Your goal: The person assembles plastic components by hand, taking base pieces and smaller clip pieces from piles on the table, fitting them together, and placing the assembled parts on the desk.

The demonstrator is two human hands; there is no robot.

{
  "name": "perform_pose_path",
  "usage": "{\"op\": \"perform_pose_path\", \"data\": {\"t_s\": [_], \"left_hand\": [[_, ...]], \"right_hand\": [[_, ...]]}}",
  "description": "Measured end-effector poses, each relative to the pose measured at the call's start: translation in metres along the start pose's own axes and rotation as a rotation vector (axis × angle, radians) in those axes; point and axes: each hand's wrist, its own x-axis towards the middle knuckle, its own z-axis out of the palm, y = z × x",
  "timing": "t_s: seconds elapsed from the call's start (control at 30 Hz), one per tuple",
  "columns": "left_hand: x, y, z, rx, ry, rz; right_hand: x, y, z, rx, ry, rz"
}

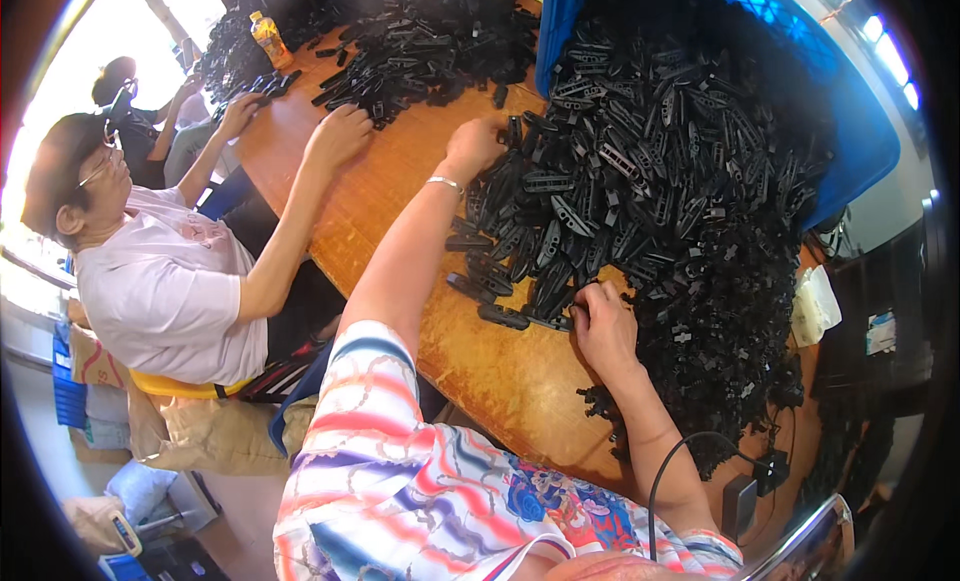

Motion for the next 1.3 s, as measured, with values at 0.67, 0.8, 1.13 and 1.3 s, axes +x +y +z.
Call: {"op": "perform_pose_path", "data": {"t_s": [0.67,0.8,1.13,1.3], "left_hand": [[0.007,0.024,-0.004,0.044,-0.039,-0.201],[0.022,-0.007,-0.007,-0.197,-0.056,-0.205],[0.09,-0.01,-0.001,0.159,0.511,-0.044],[0.128,-0.002,0.029,0.326,0.295,-0.087]], "right_hand": [[0.006,-0.002,0.001,0.025,0.015,0.003],[0.006,-0.001,0.0,0.039,0.022,-0.004],[0.008,0.0,-0.001,0.03,0.014,-0.005],[0.012,-0.003,-0.003,0.04,0.0,-0.001]]}}
